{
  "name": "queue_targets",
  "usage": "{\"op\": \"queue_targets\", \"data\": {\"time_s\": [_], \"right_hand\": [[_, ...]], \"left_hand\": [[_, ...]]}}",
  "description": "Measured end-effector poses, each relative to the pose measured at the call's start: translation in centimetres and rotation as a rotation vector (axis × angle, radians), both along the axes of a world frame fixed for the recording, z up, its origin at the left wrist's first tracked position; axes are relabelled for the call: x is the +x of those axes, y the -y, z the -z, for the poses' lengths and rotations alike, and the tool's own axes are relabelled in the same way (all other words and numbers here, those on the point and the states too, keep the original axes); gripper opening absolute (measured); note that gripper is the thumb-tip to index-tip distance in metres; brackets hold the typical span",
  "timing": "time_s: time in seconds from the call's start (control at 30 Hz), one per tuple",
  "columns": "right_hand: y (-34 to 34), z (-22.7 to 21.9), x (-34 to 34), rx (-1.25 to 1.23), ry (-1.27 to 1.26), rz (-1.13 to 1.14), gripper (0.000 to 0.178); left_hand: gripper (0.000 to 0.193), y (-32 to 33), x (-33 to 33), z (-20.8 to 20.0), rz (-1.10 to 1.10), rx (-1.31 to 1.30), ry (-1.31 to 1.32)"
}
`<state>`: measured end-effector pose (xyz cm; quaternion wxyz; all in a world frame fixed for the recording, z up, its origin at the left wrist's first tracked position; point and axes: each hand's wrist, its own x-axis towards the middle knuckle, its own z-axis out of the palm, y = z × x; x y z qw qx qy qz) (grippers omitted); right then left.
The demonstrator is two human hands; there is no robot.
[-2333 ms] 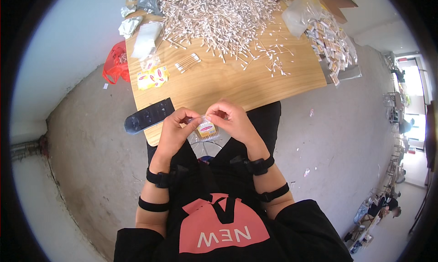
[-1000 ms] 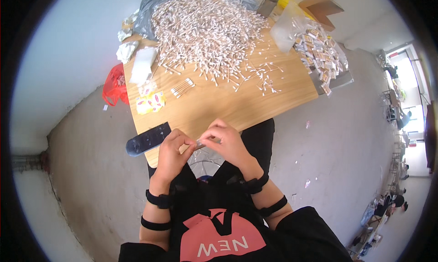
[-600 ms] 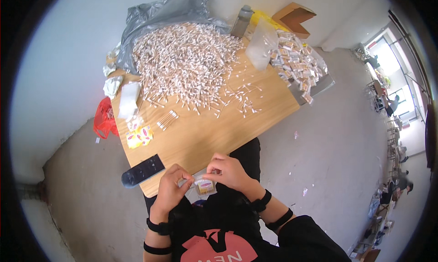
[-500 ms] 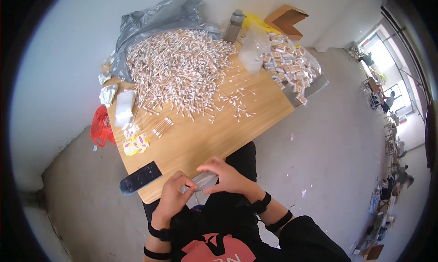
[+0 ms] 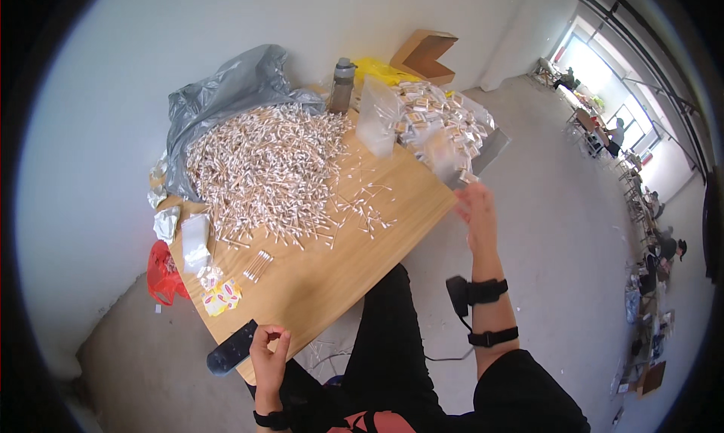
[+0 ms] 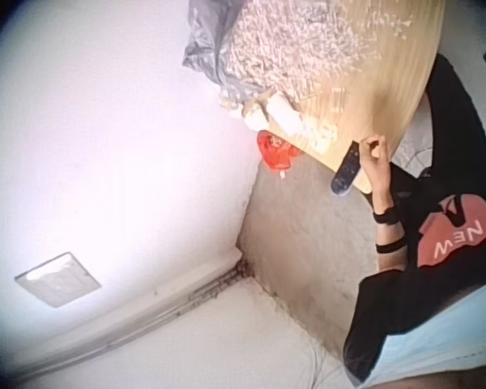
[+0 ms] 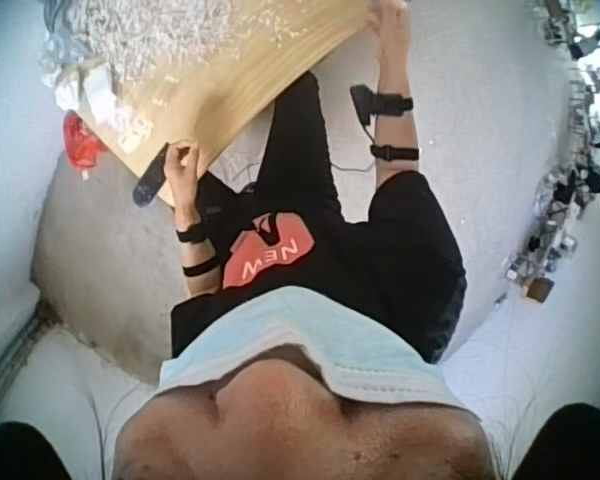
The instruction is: Organizing a large pile of cotton swabs into rows and then placing them into small plastic bags.
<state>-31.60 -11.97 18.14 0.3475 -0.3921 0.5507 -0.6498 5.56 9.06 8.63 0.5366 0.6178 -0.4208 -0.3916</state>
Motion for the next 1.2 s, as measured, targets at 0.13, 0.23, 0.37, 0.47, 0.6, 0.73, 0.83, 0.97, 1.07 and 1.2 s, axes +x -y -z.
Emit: {"op": "queue_targets", "data": {"time_s": [0.13,0.23,0.37,0.47,0.6,0.73,0.83,0.97,1.07,1.2], "right_hand": [[0.5,0.0,2.0,0.021,-0.182,-0.135,0.027],[-2.3,3.4,5.9,0.135,-0.291,-0.478,0.02],[-6.4,8.3,11.8,0.29,-0.457,-0.848,0.022],[-9.1,9.7,17.0,0.467,-0.385,-1.02,0.037],[-9.5,12.0,20.6,0.287,-0.426,-1.139,0.024],[-7.9,11.2,25.1,0.228,-0.624,-1.215,0.035],[-6.2,11.4,31.0,-0.061,-0.615,-1.159,0.03],[-3.1,12.2,38.7,-0.229,-0.612,-1.08,0.036],[-0.9,14.0,42.3,-0.255,-0.855,-0.801,0.045],[0.6,15.7,43.9,-0.013,-0.928,-0.862,0.047]], "left_hand": [[0.009,-0.3,0.1,0.5,0.042,0.029,0.074],[0.012,-0.6,0.9,1.3,0.022,0.037,0.031],[0.01,-0.9,2.0,0.2,-0.038,0.058,0.052],[0.01,-1.7,3.5,0.2,-0.078,0.065,0.077],[0.009,-2.4,4.3,-0.1,-0.098,0.044,0.146],[0.008,-3.5,5.2,0.3,-0.128,0.078,0.144],[0.007,-4.3,5.8,0.5,-0.161,0.074,0.131],[0.007,-4.8,6.6,0.0,-0.225,0.046,0.115],[0.006,-4.8,7.5,-0.2,-0.246,0.042,0.125],[0.007,-4.9,8.6,0.4,-0.277,0.067,0.101]]}}
